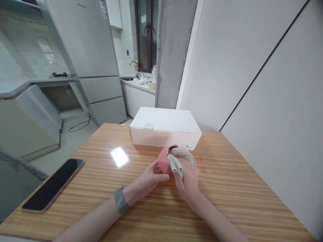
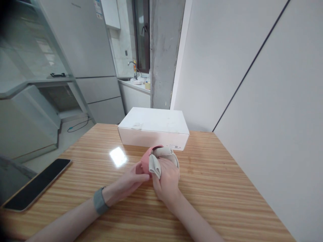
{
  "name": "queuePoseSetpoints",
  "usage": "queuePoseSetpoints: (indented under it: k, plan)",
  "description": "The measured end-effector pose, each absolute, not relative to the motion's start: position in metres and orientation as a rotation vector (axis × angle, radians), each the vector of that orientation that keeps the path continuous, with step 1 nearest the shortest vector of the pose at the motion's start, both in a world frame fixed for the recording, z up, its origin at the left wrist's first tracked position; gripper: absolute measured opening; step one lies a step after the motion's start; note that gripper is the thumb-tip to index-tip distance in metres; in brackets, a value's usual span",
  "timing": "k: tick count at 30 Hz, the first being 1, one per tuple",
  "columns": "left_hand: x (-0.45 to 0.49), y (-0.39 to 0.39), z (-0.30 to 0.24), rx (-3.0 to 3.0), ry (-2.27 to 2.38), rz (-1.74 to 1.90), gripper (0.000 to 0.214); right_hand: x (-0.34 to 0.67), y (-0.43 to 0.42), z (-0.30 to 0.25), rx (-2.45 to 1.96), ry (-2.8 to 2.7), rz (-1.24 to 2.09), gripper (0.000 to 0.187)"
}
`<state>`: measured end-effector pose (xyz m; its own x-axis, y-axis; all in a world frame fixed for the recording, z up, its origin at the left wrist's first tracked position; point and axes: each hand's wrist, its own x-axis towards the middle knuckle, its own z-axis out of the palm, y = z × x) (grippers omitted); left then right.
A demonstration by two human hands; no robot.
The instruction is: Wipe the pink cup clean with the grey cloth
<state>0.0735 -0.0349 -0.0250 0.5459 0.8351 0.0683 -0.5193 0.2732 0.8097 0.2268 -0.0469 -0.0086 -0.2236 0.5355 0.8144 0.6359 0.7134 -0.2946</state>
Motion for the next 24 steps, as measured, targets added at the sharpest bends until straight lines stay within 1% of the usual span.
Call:
queuePoseSetpoints:
  k: [6,12,14,19,21,23,24]
  plan:
    - [0.075,-0.036,-0.033,0.837,0.403,0.989,0.038,0.222,-0.051,-0.009,-0.923,-1.855,-0.102,0.026]
    - [0.073,-0.037,-0.032,0.737,0.493,1.000,0.039,0.226,-0.047,-0.009,-0.849,-1.893,-0.106,0.028]
    - [0.072,-0.035,-0.034,0.749,0.558,1.006,0.039,0.229,-0.046,-0.010,-0.808,-1.923,-0.078,0.026]
    - [0.069,-0.028,-0.045,0.768,0.794,0.992,0.058,0.233,-0.044,-0.012,-0.691,-1.980,0.031,0.026]
    - [0.069,-0.027,-0.047,0.748,0.819,0.975,0.063,0.233,-0.044,-0.012,-0.666,-1.987,0.052,0.027]
    - [0.069,-0.029,-0.046,0.731,0.749,0.959,0.060,0.233,-0.043,-0.012,-0.665,-1.992,0.017,0.026]
    - [0.070,-0.031,-0.044,0.727,0.694,0.955,0.054,0.233,-0.043,-0.012,-0.677,-1.989,-0.010,0.025]
